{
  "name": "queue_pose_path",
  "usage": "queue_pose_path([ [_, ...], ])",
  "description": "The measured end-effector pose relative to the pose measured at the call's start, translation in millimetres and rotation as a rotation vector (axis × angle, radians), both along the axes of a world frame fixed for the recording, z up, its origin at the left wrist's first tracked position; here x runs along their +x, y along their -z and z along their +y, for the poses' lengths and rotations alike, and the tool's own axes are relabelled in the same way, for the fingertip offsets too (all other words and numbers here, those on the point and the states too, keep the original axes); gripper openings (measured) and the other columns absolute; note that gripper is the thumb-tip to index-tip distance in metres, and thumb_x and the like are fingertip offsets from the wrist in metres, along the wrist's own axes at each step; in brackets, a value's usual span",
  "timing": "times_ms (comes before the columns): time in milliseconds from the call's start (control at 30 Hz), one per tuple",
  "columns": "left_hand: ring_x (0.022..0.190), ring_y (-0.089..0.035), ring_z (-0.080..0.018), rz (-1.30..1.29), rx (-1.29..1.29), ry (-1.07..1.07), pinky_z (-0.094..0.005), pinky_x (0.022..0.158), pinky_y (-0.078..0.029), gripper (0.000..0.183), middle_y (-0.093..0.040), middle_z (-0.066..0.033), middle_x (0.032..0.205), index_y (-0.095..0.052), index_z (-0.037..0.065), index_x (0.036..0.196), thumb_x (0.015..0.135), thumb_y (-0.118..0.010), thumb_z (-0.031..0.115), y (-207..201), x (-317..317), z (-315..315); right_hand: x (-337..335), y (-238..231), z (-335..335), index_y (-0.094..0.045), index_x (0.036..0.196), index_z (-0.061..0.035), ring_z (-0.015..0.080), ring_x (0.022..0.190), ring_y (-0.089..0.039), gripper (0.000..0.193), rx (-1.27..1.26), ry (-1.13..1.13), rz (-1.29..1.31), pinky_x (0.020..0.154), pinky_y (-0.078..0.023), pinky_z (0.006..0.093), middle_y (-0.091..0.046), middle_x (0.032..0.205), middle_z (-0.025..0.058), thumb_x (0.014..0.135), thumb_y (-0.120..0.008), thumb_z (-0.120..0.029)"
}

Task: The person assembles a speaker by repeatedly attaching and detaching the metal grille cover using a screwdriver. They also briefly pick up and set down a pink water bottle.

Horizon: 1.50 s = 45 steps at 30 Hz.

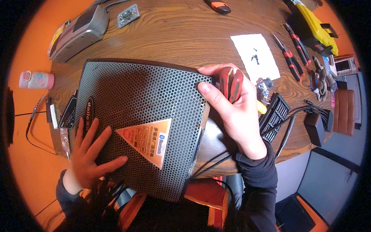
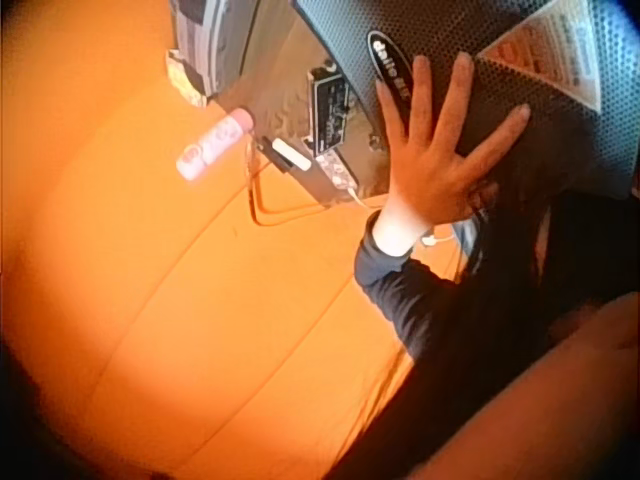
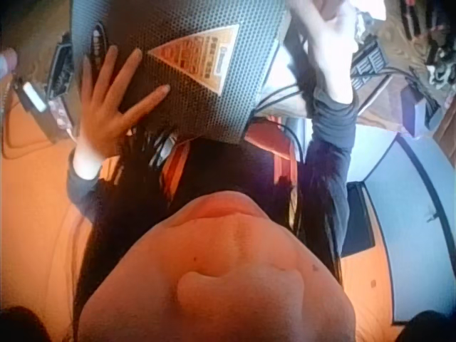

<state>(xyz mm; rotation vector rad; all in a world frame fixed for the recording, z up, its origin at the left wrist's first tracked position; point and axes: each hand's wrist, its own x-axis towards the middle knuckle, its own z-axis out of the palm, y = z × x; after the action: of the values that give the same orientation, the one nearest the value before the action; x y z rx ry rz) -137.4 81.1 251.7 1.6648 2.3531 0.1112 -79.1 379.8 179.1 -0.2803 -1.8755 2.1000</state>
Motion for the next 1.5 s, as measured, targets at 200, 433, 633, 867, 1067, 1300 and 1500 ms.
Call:
queue_pose_path([
  [200, 0.117, -0.042, -0.0434, -0.025, 0.134, -0.135, -0.0657, 0.095, -0.024, 0.036, -0.048, -0.0145, 0.126, -0.06, 0.034, 0.112, 0.077, -0.06, 0.036, 5.0, 1.4, 3.0, 1.0, 2.0, 1.4, -0.058, 0.094, 0.0034, 0.0201, 0.099, -0.055, 0.017, -0.042, -0.018, 0.055, 0.088, -0.04, 0.0308, -0.061, 0.097, 0.0121, 0.079, -0.064, -0.002],
  [433, 0.119, -0.041, -0.0419, -0.054, 0.099, -0.176, -0.0696, 0.093, -0.023, 0.04, -0.051, -0.0112, 0.123, -0.059, 0.013, 0.114, 0.081, -0.056, 0.036, 6.9, 3.4, 0.5, 2.3, 1.7, 1.9, -0.057, 0.093, 0.0037, 0.0233, 0.101, -0.055, 0.017, -0.011, -0.021, 0.087, 0.087, -0.041, 0.0331, -0.061, 0.097, 0.0117, 0.078, -0.065, 0.0],
  [633, 0.122, -0.037, -0.043, -0.168, -0.001, -0.167, -0.0722, 0.094, -0.018, 0.047, -0.05, -0.0109, 0.125, -0.052, -0.005, 0.114, 0.081, -0.047, 0.028, 2.0, -2.9, -8.4, 2.3, -2.4, -0.7, -0.058, 0.091, 0.0036, 0.0256, 0.103, -0.055, 0.016, -0.034, -0.005, 0.078, 0.088, -0.042, 0.035, -0.061, 0.095, 0.0116, 0.077, -0.065, 0.0],
  [867, 0.122, -0.036, -0.043, -0.164, -0.006, -0.149, -0.0721, 0.095, -0.018, 0.048, -0.05, -0.0117, 0.126, -0.05, -0.005, 0.114, 0.082, -0.044, 0.031, 2.6, -3.6, -9.2, 0.4, -5.5, 1.1, -0.058, 0.088, 0.0036, 0.0249, 0.1, -0.056, 0.014, -0.067, -0.017, -0.006, 0.085, -0.042, 0.0339, -0.059, 0.09, 0.0105, 0.076, -0.066, 0.0],
  [1067, 0.123, -0.036, -0.0428, -0.136, 0.038, -0.208, -0.0679, 0.097, -0.019, 0.051, -0.048, -0.0129, 0.128, -0.052, 0.001, 0.117, 0.082, -0.045, 0.037, 6.2, -2.6, -6.0, -2.2, -6.0, -0.5, -0.058, 0.084, 0.0043, 0.0217, 0.098, -0.056, 0.01, -0.099, 0.006, 0.006, 0.084, -0.042, 0.0302, -0.057, 0.086, 0.0086, 0.077, -0.064, 0.001],
  [1300, 0.12, -0.039, -0.0446, 0.069, 0.074, 0.045, -0.0639, 0.097, -0.024, 0.041, -0.044, -0.0217, 0.129, -0.059, 0.027, 0.115, 0.081, -0.05, 0.048, 4.2, -3.0, -5.6, 0.9, -2.5, -3.9, -0.059, 0.089, 0.0004, 0.0058, 0.079, -0.054, 0.012, -0.02, 0.056, 0.002, 0.075, -0.043, 0.021, -0.062, 0.088, 0.0028, 0.081, -0.064, -0.007],
  [1500, 0.1, -0.058, -0.0334, 0.406, 0.284, -0.116, -0.0498, 0.09, -0.041, 0.021, -0.064, -0.015, 0.1, -0.067, 0.005, 0.087, 0.068, -0.071, 0.011, -17.2, 16.4, 3.0, 2.7, 0.9, -3.5, -0.061, 0.094, 0.0002, 0.0052, 0.076, -0.051, 0.018, 0.101, 0.081, 0.038, 0.071, -0.041, 0.0209, -0.06, 0.082, -0.0001, 0.086, -0.061, -0.016],
])
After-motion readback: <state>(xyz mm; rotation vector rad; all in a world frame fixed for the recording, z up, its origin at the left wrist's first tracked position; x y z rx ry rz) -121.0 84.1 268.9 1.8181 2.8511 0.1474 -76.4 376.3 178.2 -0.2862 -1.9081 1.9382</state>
